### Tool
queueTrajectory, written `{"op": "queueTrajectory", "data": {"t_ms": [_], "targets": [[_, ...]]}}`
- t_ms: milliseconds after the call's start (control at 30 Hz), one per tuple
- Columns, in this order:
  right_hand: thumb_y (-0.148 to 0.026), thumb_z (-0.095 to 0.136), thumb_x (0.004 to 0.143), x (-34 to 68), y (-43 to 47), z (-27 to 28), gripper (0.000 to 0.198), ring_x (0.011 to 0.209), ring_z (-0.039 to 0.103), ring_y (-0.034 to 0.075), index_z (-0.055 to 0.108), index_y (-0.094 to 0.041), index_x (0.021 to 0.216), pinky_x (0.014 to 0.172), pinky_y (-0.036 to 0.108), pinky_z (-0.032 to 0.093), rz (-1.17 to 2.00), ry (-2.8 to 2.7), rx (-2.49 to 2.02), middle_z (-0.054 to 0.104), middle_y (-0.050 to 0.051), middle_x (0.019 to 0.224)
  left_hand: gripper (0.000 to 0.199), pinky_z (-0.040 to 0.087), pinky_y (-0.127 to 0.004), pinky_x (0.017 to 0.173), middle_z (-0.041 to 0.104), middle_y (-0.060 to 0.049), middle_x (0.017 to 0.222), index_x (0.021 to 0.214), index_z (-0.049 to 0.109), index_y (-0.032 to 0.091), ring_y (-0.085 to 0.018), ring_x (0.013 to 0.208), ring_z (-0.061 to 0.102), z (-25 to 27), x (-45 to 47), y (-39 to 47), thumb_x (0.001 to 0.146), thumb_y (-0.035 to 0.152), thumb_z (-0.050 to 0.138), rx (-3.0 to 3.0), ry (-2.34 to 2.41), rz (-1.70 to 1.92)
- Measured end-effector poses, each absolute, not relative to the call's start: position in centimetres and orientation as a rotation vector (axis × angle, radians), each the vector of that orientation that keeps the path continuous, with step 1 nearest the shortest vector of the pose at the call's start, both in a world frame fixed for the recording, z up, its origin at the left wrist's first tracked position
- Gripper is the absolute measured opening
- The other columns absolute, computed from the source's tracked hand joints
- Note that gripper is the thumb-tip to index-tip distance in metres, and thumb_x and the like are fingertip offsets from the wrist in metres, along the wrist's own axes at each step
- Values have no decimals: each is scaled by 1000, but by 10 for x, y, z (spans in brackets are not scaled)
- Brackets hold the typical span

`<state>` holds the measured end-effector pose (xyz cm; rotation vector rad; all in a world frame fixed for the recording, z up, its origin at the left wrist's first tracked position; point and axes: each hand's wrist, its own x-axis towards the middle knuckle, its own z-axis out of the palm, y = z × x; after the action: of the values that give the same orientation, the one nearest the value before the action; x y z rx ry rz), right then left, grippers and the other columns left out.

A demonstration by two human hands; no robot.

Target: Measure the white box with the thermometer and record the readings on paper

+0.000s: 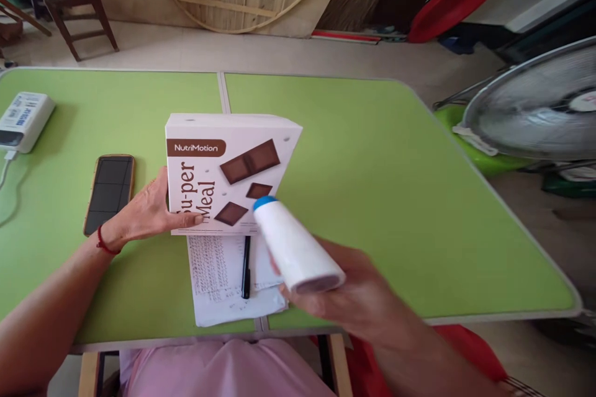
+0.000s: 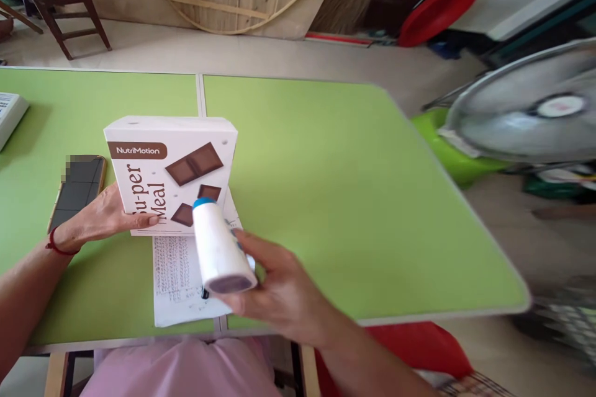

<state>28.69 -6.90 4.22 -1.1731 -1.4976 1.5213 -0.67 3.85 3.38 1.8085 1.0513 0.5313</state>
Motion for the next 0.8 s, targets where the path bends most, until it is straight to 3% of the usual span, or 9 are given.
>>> {"op": "queueTrajectory", "data": {"t_ms": [133, 233, 400, 600, 700, 800], "targets": [[-28, 82, 75, 353, -28, 52, 56, 92, 72, 30, 69, -32, 129, 69, 39, 62, 979, -2071, -1370, 74, 6, 117, 70, 54, -60, 96, 68, -15, 127, 127, 54, 18, -39, 114, 65, 36, -8, 37, 77, 62, 77, 1703, 1098, 490], [-15, 63, 80, 364, 1, 35, 51, 99, 71, 33, 68, -22, 130, 79, 44, 60, 543, -2293, -1555, 73, 11, 118, 70, 56, -56, 96, 67, -14, 132, 132, 54, 20, -37, 116, 66, 32, -10, 38, 78, 55, 80, 1612, 1027, 520], [-11, 53, 79, 339, 16, -5, 49, 81, 67, 28, 66, -15, 126, 71, 41, 55, 326, -2520, -1533, 71, 11, 92, 64, 57, -52, 100, 62, -14, 141, 132, 60, 19, -36, 124, 64, 30, -10, 39, 79, 44, 83, 1596, 904, 574], [-9, 58, 81, 330, 4, -7, 47, 102, 63, 34, 60, -12, 127, 82, 47, 54, -98, -2427, -1289, 66, 18, 113, 56, 60, -48, 94, 72, -12, 121, 126, 60, 18, -32, 111, 70, 35, -7, 39, 81, 43, 82, 1581, 908, 722], [-5, 63, 89, 314, -5, 9, 30, 90, 62, 24, 63, -13, 117, 79, 39, 52, -179, -2361, -1052, 67, 12, 99, 48, 56, -52, 101, 72, -11, 116, 116, 64, 19, -33, 113, 68, 31, -8, 41, 81, 46, 82, 1754, 1063, 879], [-2, 60, 92, 290, -14, 15, 21, 93, 60, 22, 66, -12, 109, 82, 37, 48, -129, -2461, -896, 69, 11, 98, 46, 48, -59, 109, 71, -11, 110, 106, 64, 20, -37, 125, 60, 20, -10, 44, 80, 55, 80, 1893, 1260, 948]]}}
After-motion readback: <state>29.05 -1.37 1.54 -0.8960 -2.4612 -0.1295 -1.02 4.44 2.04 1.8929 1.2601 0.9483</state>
